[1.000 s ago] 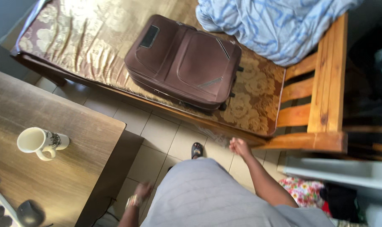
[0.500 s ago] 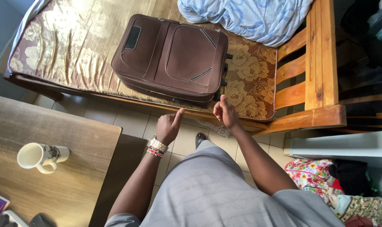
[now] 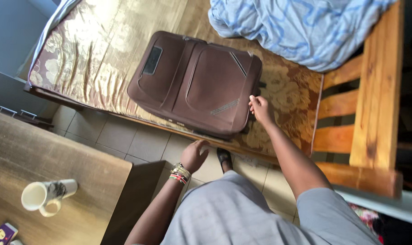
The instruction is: The person opens a brown suitcase on a bed, removes a smartphone and places it on a nearby desk, then transfers pens, a small tool, and scissors from the suitcase into a white mug on the desk. The person closes the suitcase after organizing the items.
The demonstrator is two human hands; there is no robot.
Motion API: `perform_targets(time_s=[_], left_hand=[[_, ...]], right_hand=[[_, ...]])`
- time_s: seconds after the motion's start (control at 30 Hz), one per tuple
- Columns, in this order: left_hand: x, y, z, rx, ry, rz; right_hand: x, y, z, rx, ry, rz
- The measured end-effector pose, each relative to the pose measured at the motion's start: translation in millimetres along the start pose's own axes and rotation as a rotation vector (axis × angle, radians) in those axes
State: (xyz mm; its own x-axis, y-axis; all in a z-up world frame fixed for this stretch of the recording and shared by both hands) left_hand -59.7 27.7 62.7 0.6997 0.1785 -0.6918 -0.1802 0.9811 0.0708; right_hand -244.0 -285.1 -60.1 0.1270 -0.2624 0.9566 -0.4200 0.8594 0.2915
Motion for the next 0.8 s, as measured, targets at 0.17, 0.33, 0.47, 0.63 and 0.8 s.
perform_targets(time_s=[0.17, 0.33, 0.47, 0.63, 0.8], left_hand=[[36, -64, -34, 0.231, -0.303, 0.039], [51, -73, -47, 0.518, -0.355, 0.25], [45, -75, -41, 0.552, -0.345, 0.285], [44, -75, -37, 0.522, -0.246, 0.316], [55, -70, -44, 0.383, -0.18, 0.271]], right_hand=[[20, -115, 16, -0.231, 0.542, 0.298], [32, -211, 21, -0.336, 0.739, 0.314], [27, -260, 17, -0.322, 0.908, 0.314], [3, -312, 18, -0.22, 1.009, -0.16], [2, -344, 5, -0.061, 1.348, -0.113]])
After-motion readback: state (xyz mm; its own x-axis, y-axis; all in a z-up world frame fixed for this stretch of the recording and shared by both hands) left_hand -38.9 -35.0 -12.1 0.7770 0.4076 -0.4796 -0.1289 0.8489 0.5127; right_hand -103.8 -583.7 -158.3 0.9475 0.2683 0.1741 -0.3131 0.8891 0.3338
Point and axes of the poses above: each hand's wrist, its own y-axis away from the middle knuckle, its own z-axis out of the back of the hand, x = y × z, the point moved 5 cm from there along -y, towards the middle knuckle, and after that the axes turned 10 degrees about -z, right-handed, at the moved point
